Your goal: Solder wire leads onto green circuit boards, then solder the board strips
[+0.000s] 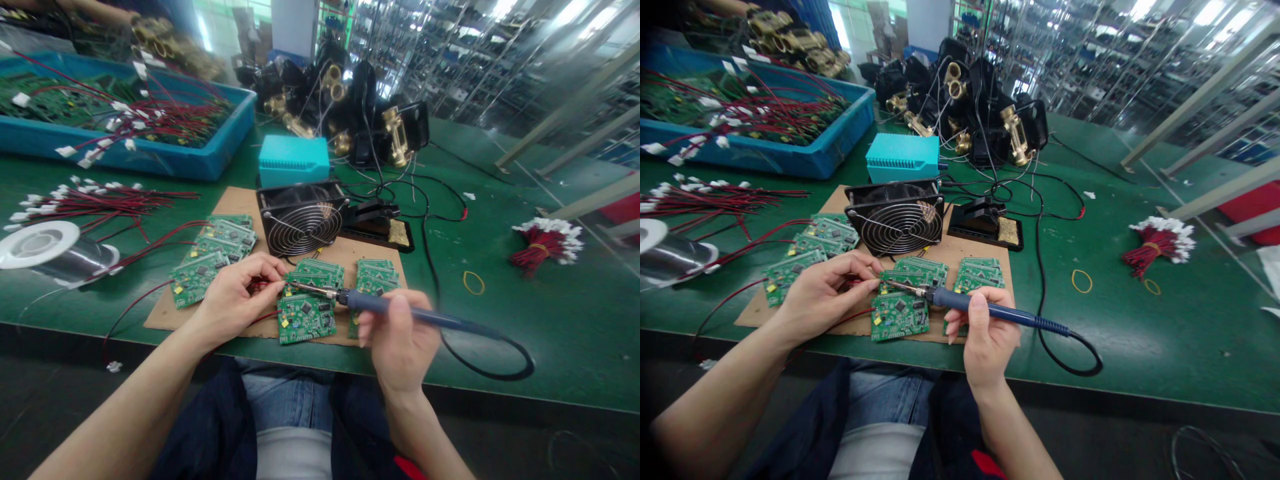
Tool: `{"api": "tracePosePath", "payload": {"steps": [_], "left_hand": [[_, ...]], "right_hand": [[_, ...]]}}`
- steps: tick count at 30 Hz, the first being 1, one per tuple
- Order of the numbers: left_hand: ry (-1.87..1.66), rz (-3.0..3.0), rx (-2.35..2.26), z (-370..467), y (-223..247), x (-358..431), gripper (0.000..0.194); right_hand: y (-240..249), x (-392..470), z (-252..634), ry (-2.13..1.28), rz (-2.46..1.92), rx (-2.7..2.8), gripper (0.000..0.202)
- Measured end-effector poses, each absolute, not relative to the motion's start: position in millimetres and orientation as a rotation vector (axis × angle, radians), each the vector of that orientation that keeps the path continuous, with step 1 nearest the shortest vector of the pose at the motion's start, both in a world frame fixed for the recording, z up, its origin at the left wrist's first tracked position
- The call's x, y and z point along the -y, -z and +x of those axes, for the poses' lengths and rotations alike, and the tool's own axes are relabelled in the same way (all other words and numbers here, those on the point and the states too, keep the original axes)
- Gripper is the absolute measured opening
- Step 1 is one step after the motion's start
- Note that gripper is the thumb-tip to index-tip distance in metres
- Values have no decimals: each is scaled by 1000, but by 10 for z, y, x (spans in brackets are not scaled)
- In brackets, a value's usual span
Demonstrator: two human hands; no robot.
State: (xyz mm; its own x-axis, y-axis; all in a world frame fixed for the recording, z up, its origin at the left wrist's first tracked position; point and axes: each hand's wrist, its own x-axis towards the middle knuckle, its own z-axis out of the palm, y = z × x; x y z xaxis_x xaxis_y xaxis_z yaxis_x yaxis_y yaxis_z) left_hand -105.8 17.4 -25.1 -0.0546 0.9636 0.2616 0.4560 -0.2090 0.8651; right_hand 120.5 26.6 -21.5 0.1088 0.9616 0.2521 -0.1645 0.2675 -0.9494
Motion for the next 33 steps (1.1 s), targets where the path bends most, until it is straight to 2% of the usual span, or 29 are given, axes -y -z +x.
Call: {"api": "tracePosePath", "payload": {"steps": [20,26,33], "left_hand": [[-1240,1770,-1505,-1048,268,-171,13],[-1243,1795,-1505,-1049,281,-173,15],[-1244,1853,-1521,-1051,295,-166,13]], "right_hand": [[205,-269,1209,-1026,-870,1078,20],[90,-294,1285,-912,-828,1013,20],[22,-570,1637,-629,-879,807,27]]}}
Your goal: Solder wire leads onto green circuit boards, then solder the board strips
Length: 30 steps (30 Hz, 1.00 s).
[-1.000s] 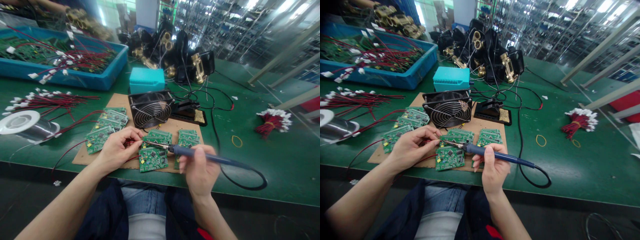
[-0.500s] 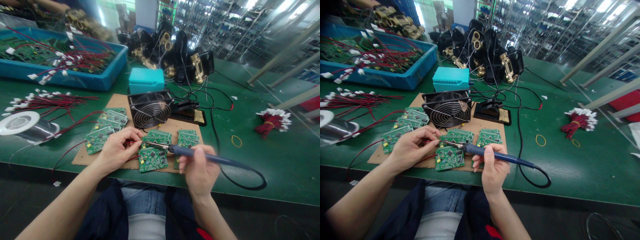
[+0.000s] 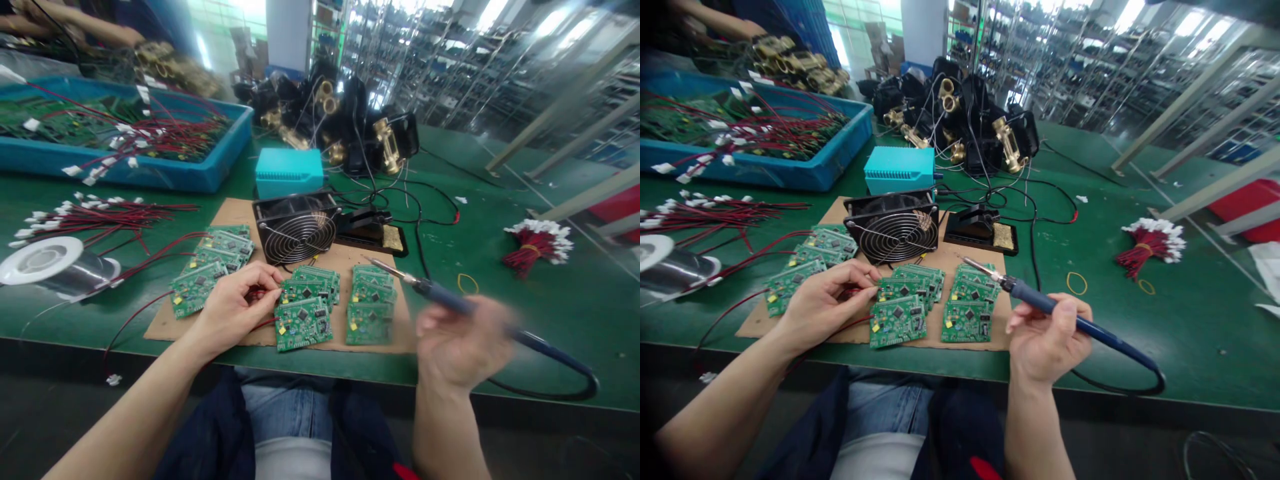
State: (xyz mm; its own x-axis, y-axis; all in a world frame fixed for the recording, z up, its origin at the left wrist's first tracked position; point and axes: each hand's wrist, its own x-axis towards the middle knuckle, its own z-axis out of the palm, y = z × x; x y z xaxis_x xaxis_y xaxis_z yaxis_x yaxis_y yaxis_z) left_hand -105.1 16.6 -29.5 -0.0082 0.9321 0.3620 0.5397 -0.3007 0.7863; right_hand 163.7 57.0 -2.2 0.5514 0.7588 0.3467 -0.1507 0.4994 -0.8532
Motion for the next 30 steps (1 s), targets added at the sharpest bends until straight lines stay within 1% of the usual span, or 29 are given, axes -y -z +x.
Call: {"api": "tracePosePath", "payload": {"steps": [3,7,9,11,12,15,17,19,23,25,27,30], "left_hand": [[-1237,1913,-1530,-1056,308,-176,14],[-1216,2040,-1586,-1062,256,-161,14],[-1221,2243,-1680,-1043,185,-116,10],[-1206,2502,-1732,-997,109,-46,2],[-1168,2616,-1720,-962,79,-6,7],[-911,2805,-1662,-837,56,103,35],[-745,2838,-1689,-765,84,148,46],[-680,2825,-1717,-720,118,169,45],[-702,2764,-1694,-701,149,187,34],[-703,2729,-1685,-702,150,195,32],[-673,2714,-1697,-697,149,197,36],[-611,2705,-1706,-681,137,188,48]], "right_hand": [[32,-656,1756,-620,-944,689,33],[29,-663,1789,-663,-962,634,35],[24,-651,1779,-678,-959,637,37],[18,-643,1771,-690,-959,631,38],[16,-641,1769,-697,-959,623,38],[14,-638,1772,-721,-963,597,38],[17,-635,1777,-732,-965,595,38],[24,-630,1784,-740,-961,599,39],[42,-620,1795,-761,-959,583,39],[46,-618,1798,-766,-960,581,39],[45,-617,1797,-768,-959,585,39],[38,-618,1793,-769,-955,593,40]]}}
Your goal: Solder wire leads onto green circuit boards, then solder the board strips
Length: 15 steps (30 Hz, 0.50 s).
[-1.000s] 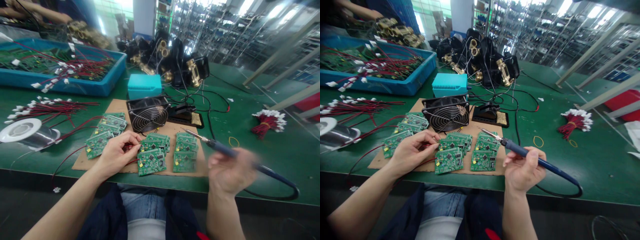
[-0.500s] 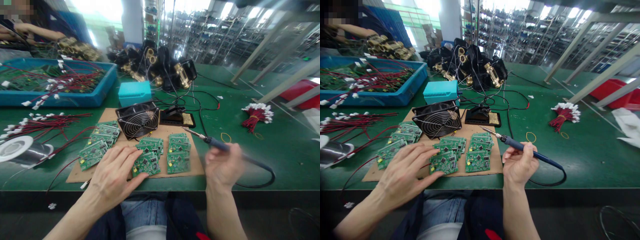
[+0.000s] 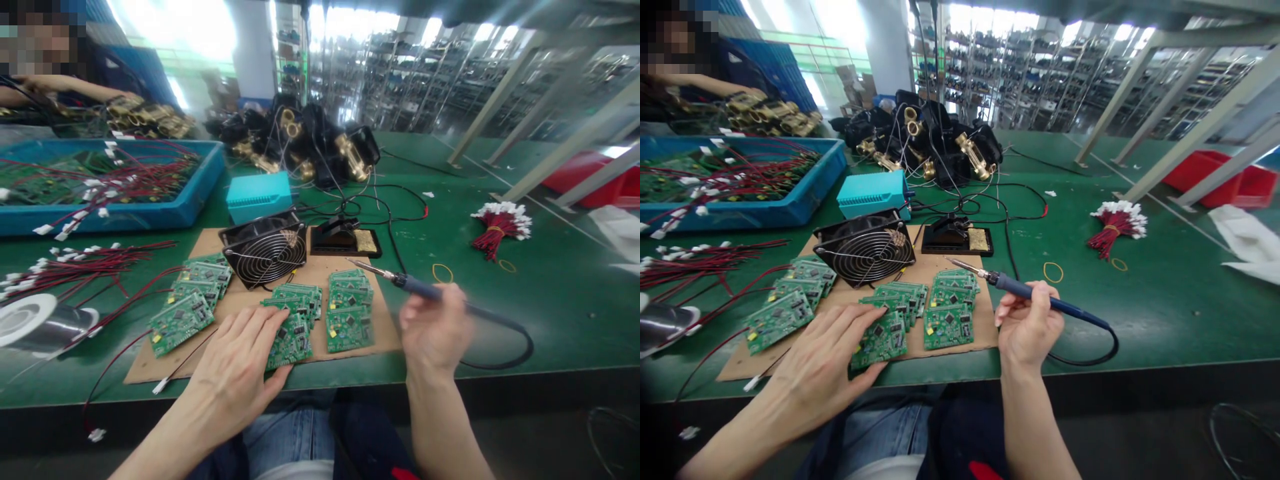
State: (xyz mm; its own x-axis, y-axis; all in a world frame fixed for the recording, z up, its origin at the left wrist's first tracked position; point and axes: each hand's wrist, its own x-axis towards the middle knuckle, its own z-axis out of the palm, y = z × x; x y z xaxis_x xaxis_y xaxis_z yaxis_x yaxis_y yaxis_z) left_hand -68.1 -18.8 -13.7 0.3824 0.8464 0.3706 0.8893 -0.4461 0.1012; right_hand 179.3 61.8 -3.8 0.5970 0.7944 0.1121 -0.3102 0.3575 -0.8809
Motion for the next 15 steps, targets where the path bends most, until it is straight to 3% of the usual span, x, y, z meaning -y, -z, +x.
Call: {"api": "tracePosePath", "payload": {"steps": [8,15], "left_hand": [[713,-2653,1769,-730,-5,106,48],[495,-2531,1465,-701,47,-21,48]], "right_hand": [[20,-611,1793,-777,-975,578,41],[-2,-597,1787,-783,-987,561,36]]}}
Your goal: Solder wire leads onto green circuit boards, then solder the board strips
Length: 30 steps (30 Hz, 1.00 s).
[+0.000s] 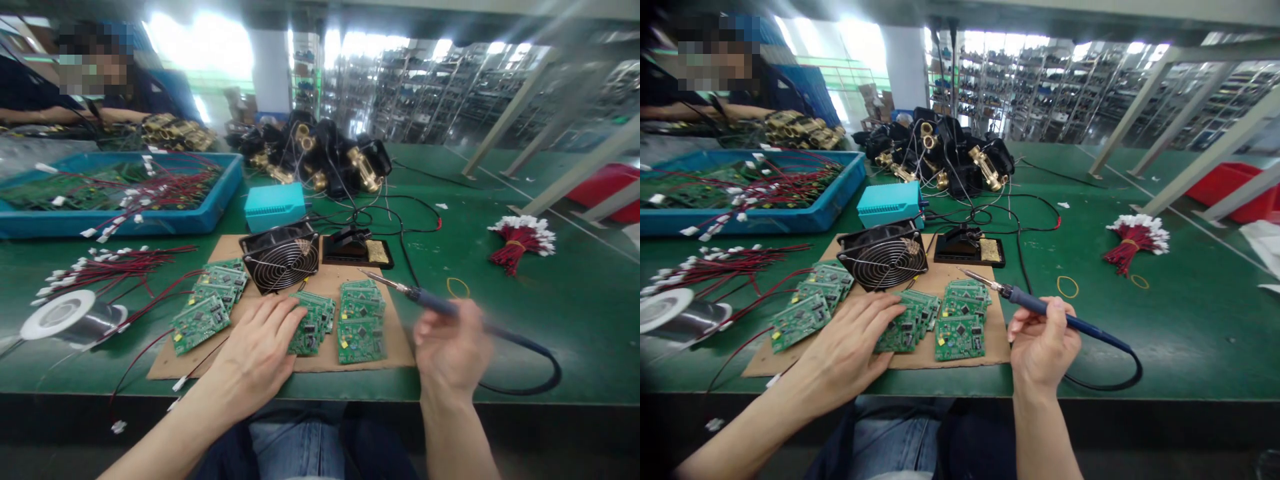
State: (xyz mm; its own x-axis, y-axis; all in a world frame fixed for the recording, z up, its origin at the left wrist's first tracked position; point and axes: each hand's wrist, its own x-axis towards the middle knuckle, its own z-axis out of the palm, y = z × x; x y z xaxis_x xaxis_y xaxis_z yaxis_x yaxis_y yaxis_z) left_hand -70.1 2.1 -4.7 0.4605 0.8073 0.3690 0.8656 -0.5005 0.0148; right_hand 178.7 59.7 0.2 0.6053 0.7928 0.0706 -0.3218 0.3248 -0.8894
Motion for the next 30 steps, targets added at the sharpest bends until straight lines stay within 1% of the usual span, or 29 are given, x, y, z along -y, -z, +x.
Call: {"api": "tracePosePath", "payload": {"steps": [4,6,8,11,15,18,21,23,25,27,30], "left_hand": [[214,-2524,1417,-705,36,-56,54],[147,-2506,1421,-715,18,-63,57],[176,-2510,1393,-729,13,-67,56],[363,-2531,1336,-755,52,-78,43],[548,-2516,1411,-766,127,-80,30],[622,-2506,1440,-758,59,5,28],[744,-2426,1520,-842,-145,175,31],[743,-2322,1666,-1011,-282,276,33],[652,-2290,1740,-1269,-348,311,32],[596,-2271,1813,-1556,-315,273,28],[522,-2318,1904,-1888,-149,148,35]], "right_hand": [[-10,-618,1784,-755,-988,569,27],[-10,-630,1788,-741,-979,588,25],[-9,-635,1796,-740,-978,602,25],[-7,-631,1801,-748,-987,607,25],[-16,-627,1786,-741,-973,579,26],[-25,-632,1778,-740,-980,558,25],[-22,-643,1777,-749,-986,560,24],[-14,-649,1774,-746,-984,575,25],[-5,-651,1768,-742,-985,590,27],[0,-648,1760,-742,-987,590,29],[-4,-633,1751,-758,-987,573,31]]}}
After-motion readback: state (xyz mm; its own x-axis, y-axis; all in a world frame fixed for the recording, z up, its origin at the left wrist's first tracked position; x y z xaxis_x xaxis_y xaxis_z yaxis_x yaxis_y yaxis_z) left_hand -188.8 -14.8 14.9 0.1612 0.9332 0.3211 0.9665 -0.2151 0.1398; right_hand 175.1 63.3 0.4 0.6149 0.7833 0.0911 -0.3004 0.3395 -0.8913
